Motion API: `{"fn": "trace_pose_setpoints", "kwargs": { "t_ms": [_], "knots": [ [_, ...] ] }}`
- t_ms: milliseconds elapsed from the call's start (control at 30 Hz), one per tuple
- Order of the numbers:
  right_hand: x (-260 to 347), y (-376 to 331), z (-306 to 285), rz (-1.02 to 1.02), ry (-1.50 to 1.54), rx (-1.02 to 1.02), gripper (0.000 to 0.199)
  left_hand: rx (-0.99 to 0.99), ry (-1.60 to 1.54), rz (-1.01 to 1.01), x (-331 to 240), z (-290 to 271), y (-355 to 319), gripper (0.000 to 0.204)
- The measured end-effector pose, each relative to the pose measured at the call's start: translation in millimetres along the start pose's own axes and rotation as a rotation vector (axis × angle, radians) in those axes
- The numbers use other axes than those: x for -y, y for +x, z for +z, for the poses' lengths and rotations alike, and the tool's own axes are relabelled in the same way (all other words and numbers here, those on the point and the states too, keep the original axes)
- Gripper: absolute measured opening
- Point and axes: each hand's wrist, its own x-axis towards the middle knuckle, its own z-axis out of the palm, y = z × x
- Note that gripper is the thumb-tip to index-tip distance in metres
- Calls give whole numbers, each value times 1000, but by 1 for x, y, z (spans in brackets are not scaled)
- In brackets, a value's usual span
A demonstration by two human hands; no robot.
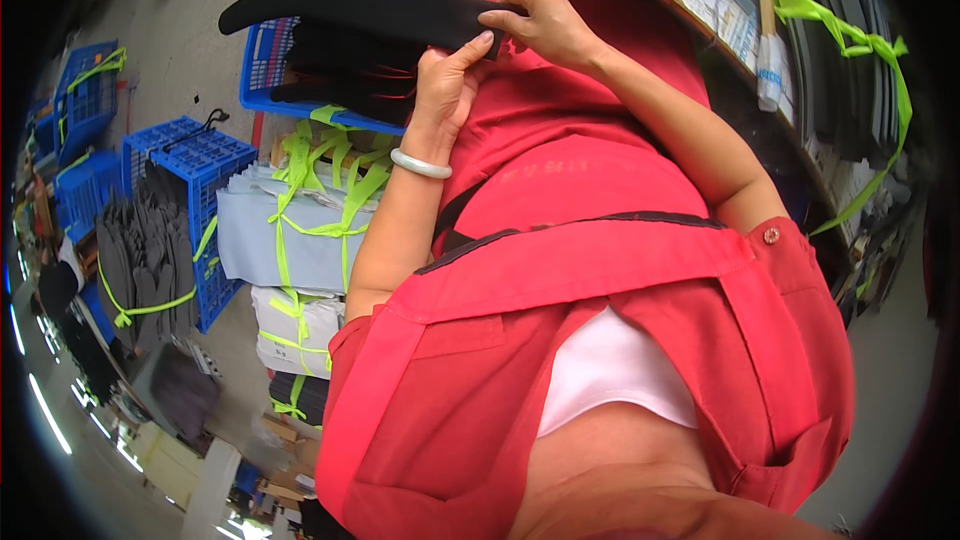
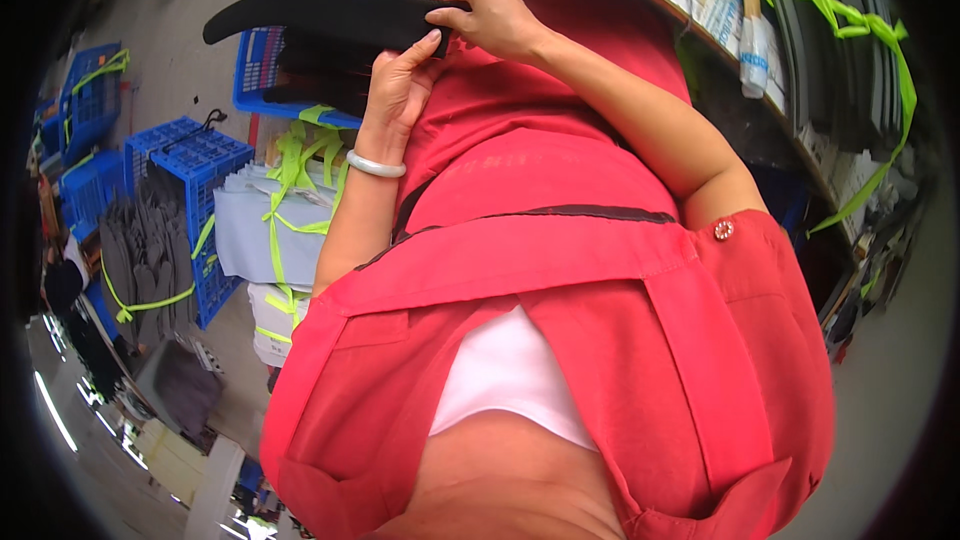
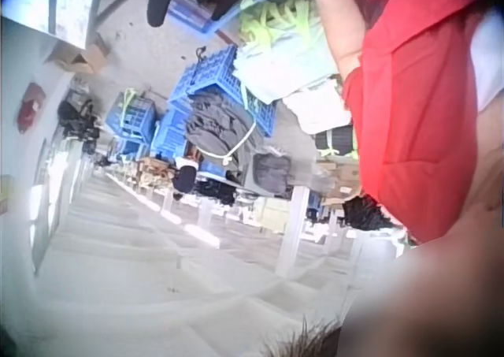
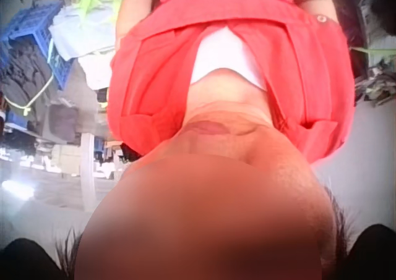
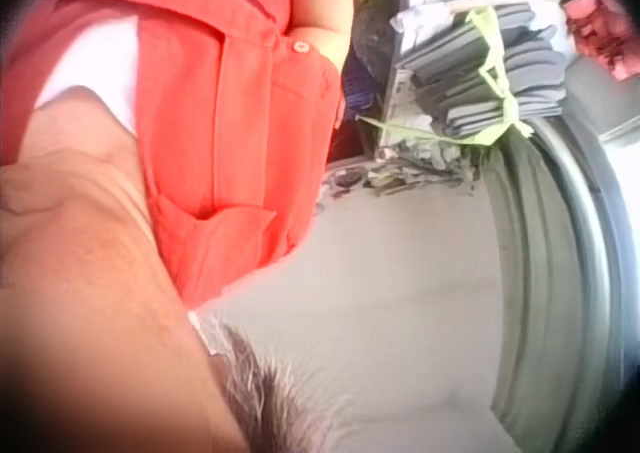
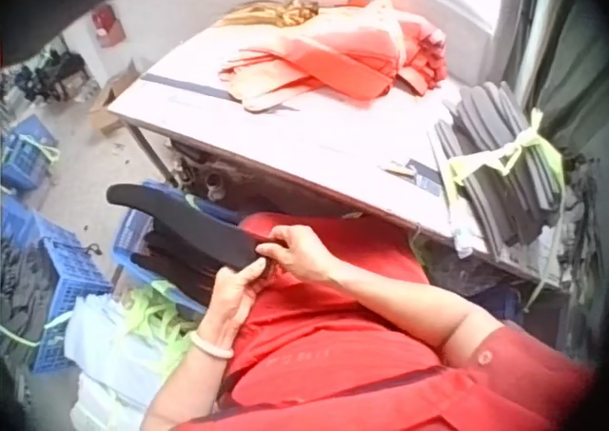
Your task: Applying red fabric trim to black foam components for sports equipment at a workbench.
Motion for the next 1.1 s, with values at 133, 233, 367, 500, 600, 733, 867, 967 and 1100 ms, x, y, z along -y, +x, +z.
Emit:
{"fn": "trace_pose_setpoints", "kwargs": {
  "t_ms": [133,233,367,500,600,733,867,967,1100],
  "knots": [
    [-3,4,12,49,-64,119,31,-59,-83,39,-1,-19,-6,26],
    [-22,-3,26,55,133,155,29,-190,-17,47,-6,-66,-7,27],
    [-15,4,25,161,92,150,27,-417,14,-52,14,-163,-3,26],
    [-15,10,30,162,47,151,26,-542,1,-130,40,-212,10,31],
    [-16,13,29,195,90,150,25,-492,36,-126,35,-217,39,34],
    [-14,18,30,239,122,147,25,-493,-11,-56,19,-208,93,33],
    [-5,22,33,223,130,176,25,-465,-40,-202,11,-210,117,44],
    [-10,22,30,224,126,142,24,-438,287,-121,13,-170,118,50],
    [-13,20,30,207,151,136,23,-67,220,221,-36,-108,77,20]
  ]
}}
